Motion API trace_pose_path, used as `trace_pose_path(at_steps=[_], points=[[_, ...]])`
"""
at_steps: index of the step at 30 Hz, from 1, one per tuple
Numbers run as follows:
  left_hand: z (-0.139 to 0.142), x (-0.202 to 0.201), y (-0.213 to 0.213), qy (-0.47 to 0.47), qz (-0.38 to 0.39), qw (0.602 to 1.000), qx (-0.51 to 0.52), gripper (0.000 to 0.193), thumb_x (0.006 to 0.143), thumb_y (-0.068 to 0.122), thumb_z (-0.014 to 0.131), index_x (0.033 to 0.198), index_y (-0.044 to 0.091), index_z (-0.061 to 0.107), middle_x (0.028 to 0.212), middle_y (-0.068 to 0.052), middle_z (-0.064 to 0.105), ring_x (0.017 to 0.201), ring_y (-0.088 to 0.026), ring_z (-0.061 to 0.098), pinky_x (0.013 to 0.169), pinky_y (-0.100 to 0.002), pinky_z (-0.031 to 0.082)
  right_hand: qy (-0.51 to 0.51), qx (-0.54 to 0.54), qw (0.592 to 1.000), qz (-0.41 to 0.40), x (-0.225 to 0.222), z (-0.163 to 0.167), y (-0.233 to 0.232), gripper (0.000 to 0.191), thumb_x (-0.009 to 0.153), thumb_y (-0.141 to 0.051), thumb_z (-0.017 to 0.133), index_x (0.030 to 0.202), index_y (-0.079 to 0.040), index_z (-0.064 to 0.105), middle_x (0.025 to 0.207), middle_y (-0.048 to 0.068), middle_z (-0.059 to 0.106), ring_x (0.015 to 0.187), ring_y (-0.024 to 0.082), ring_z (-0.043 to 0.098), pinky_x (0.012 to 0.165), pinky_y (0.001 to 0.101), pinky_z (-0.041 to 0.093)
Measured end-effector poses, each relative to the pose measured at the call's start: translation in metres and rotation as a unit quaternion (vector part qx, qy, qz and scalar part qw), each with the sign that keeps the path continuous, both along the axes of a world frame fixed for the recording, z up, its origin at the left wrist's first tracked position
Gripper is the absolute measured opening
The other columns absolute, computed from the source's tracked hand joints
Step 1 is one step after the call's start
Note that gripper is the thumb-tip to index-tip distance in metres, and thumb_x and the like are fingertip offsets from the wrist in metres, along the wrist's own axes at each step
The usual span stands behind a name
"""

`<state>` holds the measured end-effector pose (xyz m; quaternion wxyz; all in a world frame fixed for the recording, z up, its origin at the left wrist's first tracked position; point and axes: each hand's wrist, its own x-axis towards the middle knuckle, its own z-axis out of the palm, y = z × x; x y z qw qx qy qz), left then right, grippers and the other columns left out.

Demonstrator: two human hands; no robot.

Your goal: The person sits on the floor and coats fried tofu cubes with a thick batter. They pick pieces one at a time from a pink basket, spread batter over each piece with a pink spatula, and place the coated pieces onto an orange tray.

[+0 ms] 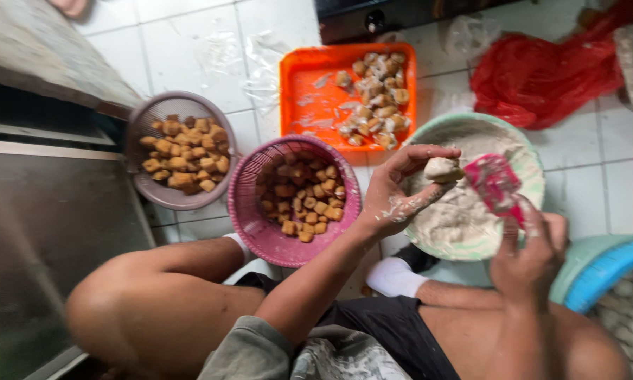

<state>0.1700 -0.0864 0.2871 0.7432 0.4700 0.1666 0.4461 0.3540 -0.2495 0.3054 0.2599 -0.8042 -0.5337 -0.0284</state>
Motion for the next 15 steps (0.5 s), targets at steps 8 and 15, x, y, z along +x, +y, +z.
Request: trace_pose_path(at_steps=[8,15], points=[[0.011,-0.031,0.039,0.377,0.153,0.811,0.419,0.055,0.090,0.023,0.084,0.138,0.028,0.058,0.135,0.003,0.068,0.135,-0.012,0.061,0.131,-0.070,0.002,0.072,0.026,0.993,0.091,-0.039,0.008,0.012,0.029,0.107,-0.013,0.060,0.133,0.000,0.065,0.107,0.018,0.058,0.100,0.035,0.060,0.089,0.0449,0.049],[-0.032,-0.018,0.009,0.082,0.093,0.989,0.085,0.049,0.095,0.014,0.075,0.138,0.015,0.052,0.130,-0.004,0.073,0.128,-0.015,0.067,0.128,-0.052,0.011,0.459,-0.058,0.887,0.016,-0.032,0.005,0.026,0.033,0.111,-0.017,0.053,0.137,-0.002,0.065,0.092,0.002,0.044,0.081,0.012,0.042,0.071,0.0261,0.034]])
